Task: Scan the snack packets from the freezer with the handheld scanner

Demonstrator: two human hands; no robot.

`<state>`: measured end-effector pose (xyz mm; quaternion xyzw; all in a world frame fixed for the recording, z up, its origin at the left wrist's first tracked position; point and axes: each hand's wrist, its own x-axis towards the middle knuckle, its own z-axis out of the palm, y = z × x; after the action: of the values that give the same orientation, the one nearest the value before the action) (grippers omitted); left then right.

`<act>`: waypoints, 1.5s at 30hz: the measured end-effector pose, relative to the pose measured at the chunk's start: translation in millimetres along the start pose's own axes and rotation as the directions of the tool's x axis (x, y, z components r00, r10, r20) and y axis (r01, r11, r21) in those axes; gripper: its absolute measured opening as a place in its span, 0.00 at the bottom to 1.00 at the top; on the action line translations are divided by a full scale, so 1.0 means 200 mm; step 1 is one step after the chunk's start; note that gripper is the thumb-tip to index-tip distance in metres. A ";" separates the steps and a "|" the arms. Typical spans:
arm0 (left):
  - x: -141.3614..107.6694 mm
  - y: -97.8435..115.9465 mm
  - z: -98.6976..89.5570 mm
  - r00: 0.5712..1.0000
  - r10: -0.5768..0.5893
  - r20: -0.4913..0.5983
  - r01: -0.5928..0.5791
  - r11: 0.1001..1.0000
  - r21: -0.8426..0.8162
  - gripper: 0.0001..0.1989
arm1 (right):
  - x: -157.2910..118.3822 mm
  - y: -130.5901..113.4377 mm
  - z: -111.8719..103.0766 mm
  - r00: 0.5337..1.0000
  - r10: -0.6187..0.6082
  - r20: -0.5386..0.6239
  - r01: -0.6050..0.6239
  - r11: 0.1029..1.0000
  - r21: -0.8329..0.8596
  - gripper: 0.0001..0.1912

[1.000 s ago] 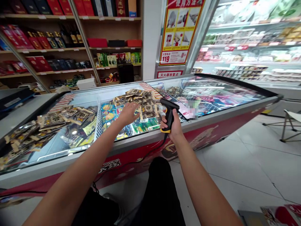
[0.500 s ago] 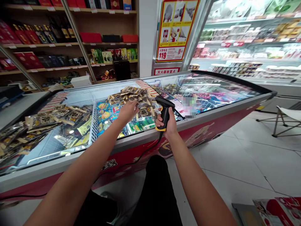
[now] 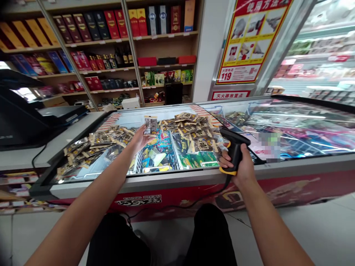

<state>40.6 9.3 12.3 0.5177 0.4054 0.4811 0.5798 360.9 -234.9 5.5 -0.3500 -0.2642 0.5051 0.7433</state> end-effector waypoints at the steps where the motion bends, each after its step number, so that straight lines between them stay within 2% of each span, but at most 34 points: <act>1: -0.01 -0.01 -0.04 0.999 -0.044 0.009 0.044 0.998 -0.045 0.32 | 0.00 0.00 0.01 1.000 0.012 -0.018 -0.012 1.000 0.003 0.16; 3: -0.02 -0.02 -0.08 0.993 -0.111 0.031 0.114 0.985 -0.131 0.37 | 0.01 0.00 0.05 0.998 0.044 -0.035 -0.043 0.999 0.007 0.16; 5: -0.03 -0.03 -0.09 0.991 -0.132 0.032 0.136 0.973 -0.189 0.40 | 0.03 0.02 0.11 0.997 0.073 -0.015 -0.073 0.997 -0.005 0.17; 8: -0.01 -0.05 -0.08 0.993 -0.113 0.025 0.115 0.958 -0.264 0.39 | 0.09 0.10 0.24 0.989 0.123 0.081 -0.118 0.991 -0.063 0.19; 12: 0.03 -0.09 -0.09 0.993 -0.110 0.030 0.114 0.930 -0.350 0.39 | 0.18 0.24 0.43 0.954 0.212 0.211 -0.186 0.973 -0.136 0.23; 16: 0.04 -0.12 -0.11 0.994 -0.096 0.056 0.110 0.935 -0.337 0.40 | 0.21 0.36 0.63 0.917 0.269 0.295 -0.230 0.960 -0.161 0.26; 18: 0.05 -0.13 -0.11 0.996 -0.070 0.062 0.086 0.942 -0.323 0.40 | 0.20 0.41 0.72 0.908 0.266 0.323 -0.219 0.960 -0.176 0.27; 21: 0.05 -0.14 -0.11 0.996 -0.043 0.077 0.067 0.940 -0.334 0.38 | 0.17 0.47 0.83 0.921 0.216 0.324 -0.155 0.967 -0.204 0.27; 25: 0.05 -0.16 -0.11 0.994 -0.022 0.104 0.057 0.937 -0.346 0.34 | 0.15 0.51 0.93 0.929 0.163 0.332 -0.085 0.968 -0.238 0.28; 33: 0.07 -0.17 -0.13 0.983 0.047 0.177 0.011 0.949 -0.314 0.26 | 0.16 0.54 0.97 0.926 0.143 0.350 -0.054 0.966 -0.253 0.29; 39: 0.08 -0.18 -0.12 0.997 -0.052 0.065 0.069 0.954 -0.292 0.36 | 0.16 0.52 0.95 0.917 0.171 0.359 -0.091 0.969 -0.229 0.27; 42: 0.07 -0.14 -0.10 0.998 0.045 0.036 -0.038 0.982 -0.187 0.29 | 0.18 0.49 0.90 0.905 0.236 0.353 -0.180 0.967 -0.183 0.27; 44: 0.05 -0.08 -0.11 0.983 0.184 0.001 -0.184 0.983 -0.001 0.21 | 0.19 0.48 0.83 0.891 0.285 0.354 -0.248 0.957 -0.148 0.26; 45: 0.05 -0.05 -0.12 0.961 0.275 -0.018 -0.270 0.954 0.129 0.19 | 0.20 0.47 0.79 0.886 0.304 0.349 -0.274 0.952 -0.133 0.26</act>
<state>20.1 23.5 -0.4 0.5954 0.3699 0.5391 0.4669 203.1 -133.9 30.1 -0.3147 -0.3630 0.6554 0.5828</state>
